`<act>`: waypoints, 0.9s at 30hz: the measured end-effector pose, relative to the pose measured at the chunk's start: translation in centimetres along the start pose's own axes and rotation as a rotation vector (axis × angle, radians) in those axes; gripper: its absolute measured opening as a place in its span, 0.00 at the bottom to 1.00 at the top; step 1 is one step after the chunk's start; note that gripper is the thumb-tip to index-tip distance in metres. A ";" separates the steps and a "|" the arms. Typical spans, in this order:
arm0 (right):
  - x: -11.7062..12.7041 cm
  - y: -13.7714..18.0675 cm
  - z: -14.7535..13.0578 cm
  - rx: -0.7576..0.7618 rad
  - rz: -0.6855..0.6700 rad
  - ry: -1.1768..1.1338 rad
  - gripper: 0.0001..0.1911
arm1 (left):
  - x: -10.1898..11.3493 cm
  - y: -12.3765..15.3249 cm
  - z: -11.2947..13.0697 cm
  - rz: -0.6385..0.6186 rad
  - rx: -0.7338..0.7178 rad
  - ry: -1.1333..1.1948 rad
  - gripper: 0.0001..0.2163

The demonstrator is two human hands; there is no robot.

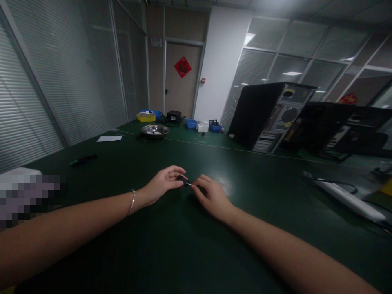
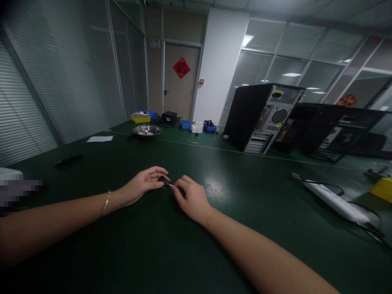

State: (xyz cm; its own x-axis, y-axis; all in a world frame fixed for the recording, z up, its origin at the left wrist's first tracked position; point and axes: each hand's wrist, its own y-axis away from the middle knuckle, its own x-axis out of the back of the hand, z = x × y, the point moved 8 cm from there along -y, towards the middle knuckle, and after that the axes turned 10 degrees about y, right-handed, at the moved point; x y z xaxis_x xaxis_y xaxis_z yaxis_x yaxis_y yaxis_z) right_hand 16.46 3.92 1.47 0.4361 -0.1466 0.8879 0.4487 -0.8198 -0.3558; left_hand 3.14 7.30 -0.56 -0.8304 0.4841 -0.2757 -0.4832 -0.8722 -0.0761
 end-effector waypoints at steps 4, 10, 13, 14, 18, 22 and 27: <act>0.1 -0.1 0.3 -0.022 0.001 0.005 0.09 | -0.1 0.1 -0.5 -0.007 0.082 -0.052 0.14; 0.3 -0.1 0.5 -0.047 0.010 -0.005 0.10 | 0.5 -0.1 -1.1 0.025 0.096 0.048 0.13; 0.4 0.0 0.3 -0.030 0.013 -0.018 0.10 | 0.6 -0.1 -1.0 0.070 0.113 0.059 0.11; 0.4 0.0 0.2 -0.020 0.007 -0.018 0.10 | 0.6 0.0 -0.9 0.085 0.114 0.046 0.10; 0.3 0.1 -0.2 0.009 -0.016 -0.004 0.10 | 0.5 0.2 -0.2 0.118 0.099 -0.009 0.08; 0.2 0.0 -0.2 0.021 -0.014 0.012 0.09 | 0.6 0.3 0.0 0.122 0.083 -0.025 0.08; 0.1 0.0 0.0 0.006 -0.006 0.019 0.10 | 0.4 0.1 -0.5 0.077 0.080 -0.013 0.09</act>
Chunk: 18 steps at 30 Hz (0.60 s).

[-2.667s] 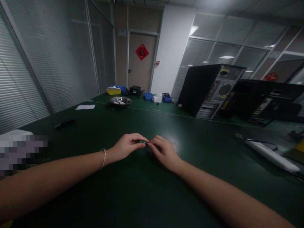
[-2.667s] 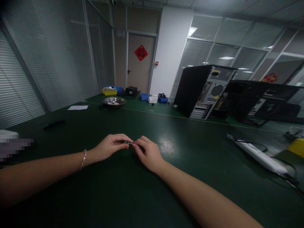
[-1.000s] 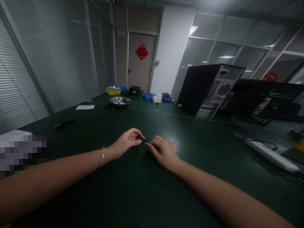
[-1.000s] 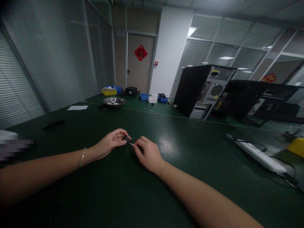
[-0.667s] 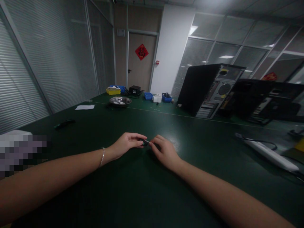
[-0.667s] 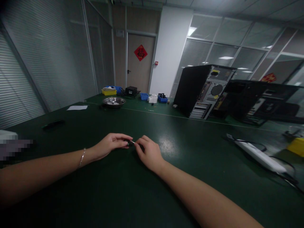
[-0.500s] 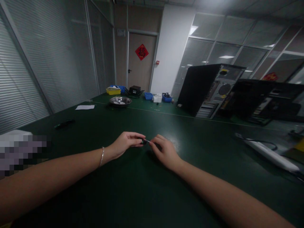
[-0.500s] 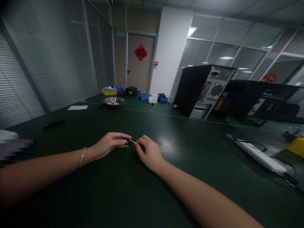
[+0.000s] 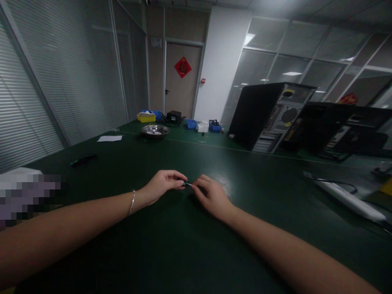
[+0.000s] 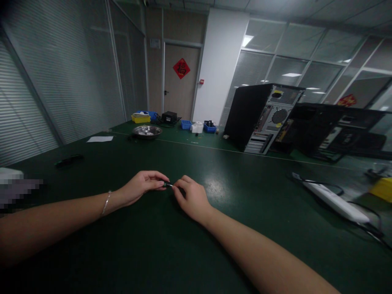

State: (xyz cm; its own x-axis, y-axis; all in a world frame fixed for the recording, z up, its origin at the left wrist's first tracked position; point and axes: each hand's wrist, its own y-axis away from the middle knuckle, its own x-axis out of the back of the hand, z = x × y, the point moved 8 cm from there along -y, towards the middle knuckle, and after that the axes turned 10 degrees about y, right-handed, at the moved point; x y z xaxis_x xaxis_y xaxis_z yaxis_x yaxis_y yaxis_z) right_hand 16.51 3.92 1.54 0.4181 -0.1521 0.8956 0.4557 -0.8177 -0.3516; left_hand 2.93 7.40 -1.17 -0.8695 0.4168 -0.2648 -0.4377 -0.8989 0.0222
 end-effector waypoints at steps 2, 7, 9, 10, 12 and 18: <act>0.1 0.0 0.1 -0.011 0.010 0.002 0.10 | -0.1 -0.1 -0.2 -0.024 0.003 0.007 0.10; 0.3 0.0 0.4 -0.052 0.020 0.010 0.10 | -0.3 -0.4 -0.6 -0.087 -0.005 0.036 0.13; 0.2 0.0 0.5 -0.059 0.015 0.018 0.10 | -0.2 -0.4 -0.6 -0.085 -0.010 0.029 0.14; 0.1 -0.1 0.5 -0.059 0.016 0.021 0.10 | -0.2 -0.4 -0.6 -0.083 -0.013 0.025 0.14; 0.1 -0.1 0.6 -0.055 0.019 0.020 0.10 | -0.2 -0.4 -0.5 -0.077 -0.014 0.018 0.14; 0.0 -0.1 0.5 -0.030 0.022 -0.017 0.10 | -0.1 -0.4 -0.8 -0.081 0.023 0.029 0.14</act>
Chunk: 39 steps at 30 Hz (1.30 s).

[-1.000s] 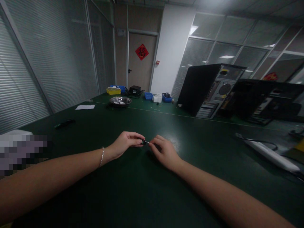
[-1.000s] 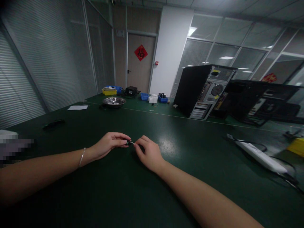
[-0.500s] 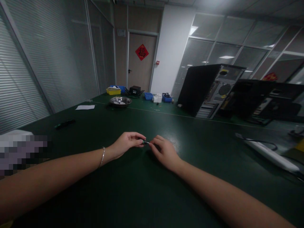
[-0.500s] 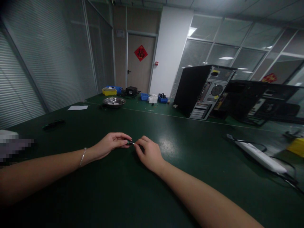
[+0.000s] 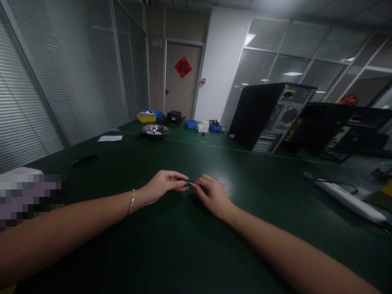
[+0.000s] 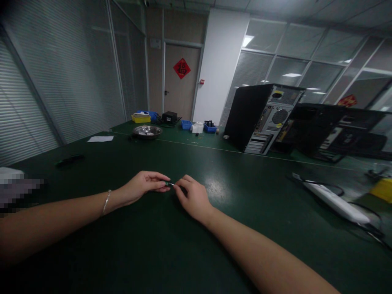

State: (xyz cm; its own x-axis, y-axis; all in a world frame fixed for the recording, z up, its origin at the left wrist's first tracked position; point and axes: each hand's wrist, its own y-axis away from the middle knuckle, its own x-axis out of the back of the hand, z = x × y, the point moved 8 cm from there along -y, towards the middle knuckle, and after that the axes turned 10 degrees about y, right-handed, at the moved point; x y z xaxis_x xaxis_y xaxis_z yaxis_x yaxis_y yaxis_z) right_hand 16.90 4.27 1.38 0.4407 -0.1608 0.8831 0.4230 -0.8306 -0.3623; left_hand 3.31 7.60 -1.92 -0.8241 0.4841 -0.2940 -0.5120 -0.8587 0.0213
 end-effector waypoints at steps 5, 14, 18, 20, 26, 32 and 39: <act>0.2 0.1 -0.3 0.019 -0.019 -0.023 0.11 | 0.0 0.0 -0.1 -0.027 0.022 0.011 0.14; 0.2 0.1 -0.4 0.032 -0.010 -0.054 0.11 | -0.1 0.1 -0.2 -0.055 0.045 0.045 0.14; 0.2 0.0 -0.4 0.015 -0.014 -0.033 0.11 | 0.1 0.1 0.1 -0.022 0.002 0.052 0.13; 0.2 0.0 -0.5 0.019 -0.019 -0.029 0.11 | 0.1 0.1 0.0 -0.022 -0.004 0.043 0.13; -0.1 0.1 -0.6 0.067 -0.036 -0.059 0.10 | -0.1 0.0 -0.3 -0.071 0.030 0.017 0.13; 0.0 0.0 -0.5 0.052 -0.019 -0.065 0.10 | -0.6 0.1 0.3 -0.059 -0.005 0.060 0.14; 0.1 -0.1 -0.2 0.020 0.003 -0.069 0.10 | 0.4 0.2 0.7 0.117 -0.039 0.119 0.11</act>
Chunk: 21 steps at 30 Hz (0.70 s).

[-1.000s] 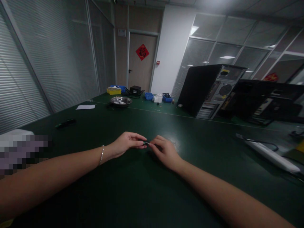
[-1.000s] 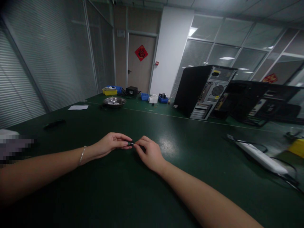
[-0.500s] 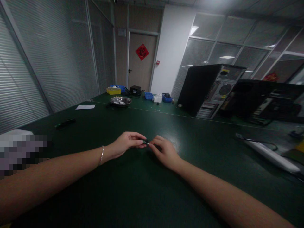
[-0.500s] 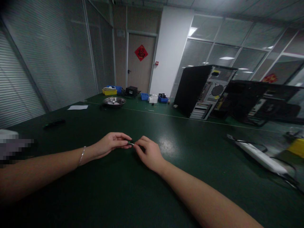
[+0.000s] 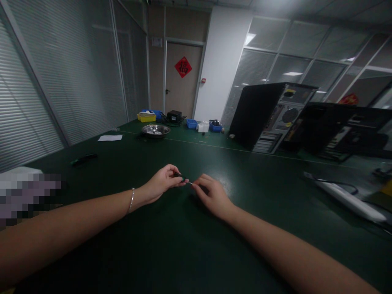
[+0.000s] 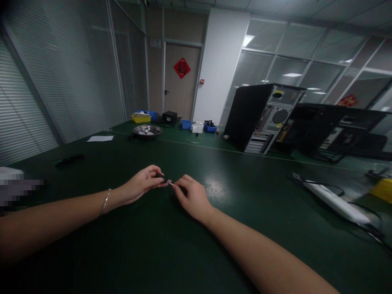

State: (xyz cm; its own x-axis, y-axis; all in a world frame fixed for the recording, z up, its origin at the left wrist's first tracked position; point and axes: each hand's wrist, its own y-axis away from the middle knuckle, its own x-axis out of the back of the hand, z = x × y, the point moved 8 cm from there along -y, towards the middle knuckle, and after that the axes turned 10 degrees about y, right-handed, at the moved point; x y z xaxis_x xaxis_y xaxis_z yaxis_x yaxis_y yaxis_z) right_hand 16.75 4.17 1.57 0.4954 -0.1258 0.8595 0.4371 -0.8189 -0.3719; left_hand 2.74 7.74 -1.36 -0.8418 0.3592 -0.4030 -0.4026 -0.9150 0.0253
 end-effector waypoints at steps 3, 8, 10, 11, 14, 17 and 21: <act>0.0 0.0 -0.1 0.013 0.001 -0.013 0.10 | 0.2 -0.1 0.3 0.000 -0.045 -0.086 0.13; 0.1 0.0 0.0 0.008 0.029 -0.027 0.10 | 0.4 -0.3 0.3 -0.017 -0.064 -0.181 0.15; 0.2 -0.1 0.1 0.002 0.040 -0.030 0.10 | 0.2 -0.3 0.3 -0.033 -0.081 -0.224 0.15; 0.3 -0.1 0.1 -0.001 0.043 -0.031 0.10 | 0.1 -0.3 0.3 -0.048 -0.084 -0.246 0.15; 0.3 -0.1 0.2 -0.008 0.050 -0.026 0.10 | -0.2 -0.3 0.1 -0.079 -0.070 -0.302 0.14; 0.4 0.0 0.2 -0.012 0.056 -0.001 0.10 | -0.2 -0.3 -0.2 -0.088 -0.046 -0.335 0.14; 0.1 0.0 0.2 -0.012 0.019 0.032 0.10 | -0.3 -0.2 -0.3 -0.097 -0.028 -0.375 0.13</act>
State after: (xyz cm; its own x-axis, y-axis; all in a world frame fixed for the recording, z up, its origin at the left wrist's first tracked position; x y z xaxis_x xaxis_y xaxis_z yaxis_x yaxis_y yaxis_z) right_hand 16.91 4.27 1.57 0.4798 -0.1593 0.8628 0.4185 -0.8228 -0.3846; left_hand 3.16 7.77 -1.48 -0.8754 0.4817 -0.0395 -0.4811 -0.8763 -0.0235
